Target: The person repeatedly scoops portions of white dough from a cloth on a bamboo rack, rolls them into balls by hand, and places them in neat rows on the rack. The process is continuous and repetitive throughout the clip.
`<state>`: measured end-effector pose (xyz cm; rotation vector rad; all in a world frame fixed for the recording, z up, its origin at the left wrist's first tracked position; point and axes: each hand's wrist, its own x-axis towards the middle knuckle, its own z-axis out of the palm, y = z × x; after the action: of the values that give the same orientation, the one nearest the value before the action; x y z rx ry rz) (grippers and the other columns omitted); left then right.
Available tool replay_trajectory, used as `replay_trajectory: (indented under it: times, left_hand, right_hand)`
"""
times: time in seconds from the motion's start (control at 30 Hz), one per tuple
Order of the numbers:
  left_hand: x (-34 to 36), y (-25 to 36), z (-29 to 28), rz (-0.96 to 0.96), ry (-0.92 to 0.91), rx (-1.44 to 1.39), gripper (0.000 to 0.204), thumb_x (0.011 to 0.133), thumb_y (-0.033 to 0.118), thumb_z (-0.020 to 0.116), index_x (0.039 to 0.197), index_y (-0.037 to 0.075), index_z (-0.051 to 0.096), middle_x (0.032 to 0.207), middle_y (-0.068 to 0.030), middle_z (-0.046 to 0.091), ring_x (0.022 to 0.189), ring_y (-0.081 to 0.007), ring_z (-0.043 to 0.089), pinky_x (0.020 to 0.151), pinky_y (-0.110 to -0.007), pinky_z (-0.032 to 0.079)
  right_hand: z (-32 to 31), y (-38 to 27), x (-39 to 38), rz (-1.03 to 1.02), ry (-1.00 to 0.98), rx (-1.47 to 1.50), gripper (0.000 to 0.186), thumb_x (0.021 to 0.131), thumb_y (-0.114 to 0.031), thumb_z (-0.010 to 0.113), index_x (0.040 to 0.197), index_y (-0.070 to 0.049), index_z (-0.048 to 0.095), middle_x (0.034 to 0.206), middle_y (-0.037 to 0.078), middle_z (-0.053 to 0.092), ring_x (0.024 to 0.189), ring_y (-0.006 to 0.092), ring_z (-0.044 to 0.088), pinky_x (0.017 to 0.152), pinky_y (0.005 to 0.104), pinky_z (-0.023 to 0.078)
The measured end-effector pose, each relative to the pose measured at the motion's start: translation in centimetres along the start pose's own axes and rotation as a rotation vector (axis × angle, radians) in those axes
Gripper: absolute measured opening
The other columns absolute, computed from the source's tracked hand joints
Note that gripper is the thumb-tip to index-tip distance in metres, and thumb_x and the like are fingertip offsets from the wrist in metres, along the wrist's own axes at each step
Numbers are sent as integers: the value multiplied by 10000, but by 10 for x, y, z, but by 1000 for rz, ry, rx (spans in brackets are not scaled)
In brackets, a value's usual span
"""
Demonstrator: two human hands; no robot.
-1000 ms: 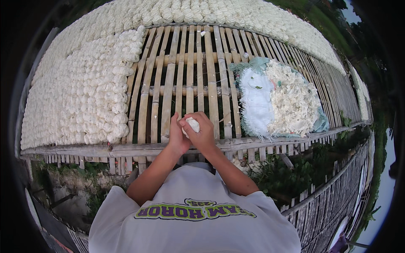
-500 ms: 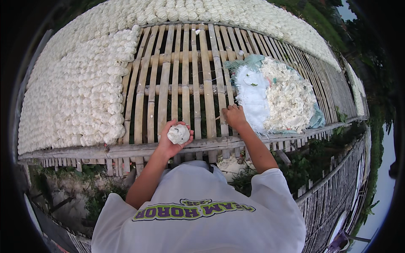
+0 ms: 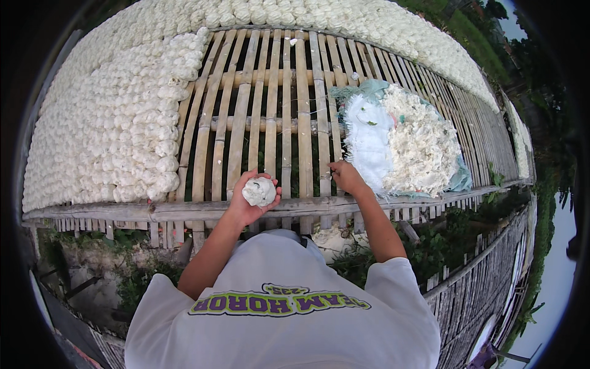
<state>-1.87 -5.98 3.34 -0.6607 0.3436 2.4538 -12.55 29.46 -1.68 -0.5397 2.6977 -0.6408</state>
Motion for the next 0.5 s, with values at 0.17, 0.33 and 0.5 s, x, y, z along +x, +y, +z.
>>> replay_trajectory:
  times: [0.17, 0.33, 0.5]
  left_hand:
    - [0, -2, 1, -12, -15, -14, 346, 997, 429, 635, 977, 95, 723, 1020, -115, 719, 974, -331, 704, 823, -448, 620]
    - [1, -3, 0, -20, -10, -6, 334, 994, 422, 640, 975, 99, 723, 1022, -115, 723, 979, -329, 706, 817, -448, 621]
    - [3, -2, -2, -44, 30, -7, 307, 966, 409, 670, 986, 104, 703, 1028, -113, 731, 994, -332, 715, 851, -465, 610]
  right_hand:
    - [6, 2, -13, -69, -63, -123, 457, 851, -27, 692, 1308, -37, 696, 1180, 217, 702, 1087, 425, 673, 982, 495, 550]
    - [9, 11, -9, -138, -46, -53, 261, 880, -59, 705, 1136, -21, 742, 1115, 207, 714, 1041, 415, 676, 922, 495, 548]
    - [15, 15, -10, -106, 16, 43, 132, 881, -85, 724, 983, -4, 747, 969, 194, 728, 903, 401, 694, 829, 470, 561]
